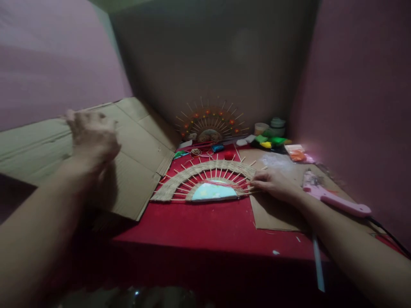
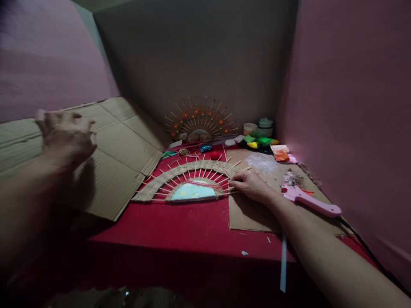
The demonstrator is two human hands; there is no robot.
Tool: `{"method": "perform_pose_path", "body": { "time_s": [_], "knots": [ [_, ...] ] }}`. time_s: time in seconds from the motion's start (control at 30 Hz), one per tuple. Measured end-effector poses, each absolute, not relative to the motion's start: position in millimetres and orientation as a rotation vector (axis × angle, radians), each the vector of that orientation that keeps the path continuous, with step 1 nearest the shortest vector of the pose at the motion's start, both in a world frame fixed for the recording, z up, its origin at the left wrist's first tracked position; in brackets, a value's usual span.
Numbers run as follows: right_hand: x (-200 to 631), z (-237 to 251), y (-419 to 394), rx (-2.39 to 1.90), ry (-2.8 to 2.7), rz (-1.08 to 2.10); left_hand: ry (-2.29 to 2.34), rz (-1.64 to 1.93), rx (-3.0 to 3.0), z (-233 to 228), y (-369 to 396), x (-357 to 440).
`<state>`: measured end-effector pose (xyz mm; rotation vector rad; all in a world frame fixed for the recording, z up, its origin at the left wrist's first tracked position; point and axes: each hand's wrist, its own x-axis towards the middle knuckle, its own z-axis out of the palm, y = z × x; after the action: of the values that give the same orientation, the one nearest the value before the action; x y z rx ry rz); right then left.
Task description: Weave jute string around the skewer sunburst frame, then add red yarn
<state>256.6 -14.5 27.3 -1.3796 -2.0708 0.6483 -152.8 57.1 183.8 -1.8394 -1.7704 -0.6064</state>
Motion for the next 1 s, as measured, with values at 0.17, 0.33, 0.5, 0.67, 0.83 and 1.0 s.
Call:
{"method": "perform_pose_path", "body": {
  "time_s": [0.17, 0.33, 0.5, 0.67, 0.83, 1.0],
  "knots": [
    [255.7, 29.1, -15.9, -1.41, -1.976, 0.731, -1.703, -0.476, -2.269, 137.7, 69.3, -99.2],
    [255.6, 29.3, -16.4, -1.455, -1.916, 0.788, -1.507, -0.327, -2.949, 86.0, 67.6, -49.2],
    [256.9, 29.9, -14.3, -1.422, -1.929, 0.802, -1.43, 0.03, -3.004, 68.1, 75.2, -35.5],
    [255.7, 33.2, -14.5, -1.425, -1.92, 0.806, -1.453, 0.032, -2.982, 61.6, 87.7, -47.6],
    [254.8, 31.3, -14.7, -1.436, -1.877, 0.822, -1.647, -0.113, -3.137, 48.3, 96.9, -57.4],
    [256.2, 29.1, -13.4, -1.43, -1.909, 0.784, -1.452, -0.316, -3.142, 35.8, 102.7, -60.9]
  ]
}}
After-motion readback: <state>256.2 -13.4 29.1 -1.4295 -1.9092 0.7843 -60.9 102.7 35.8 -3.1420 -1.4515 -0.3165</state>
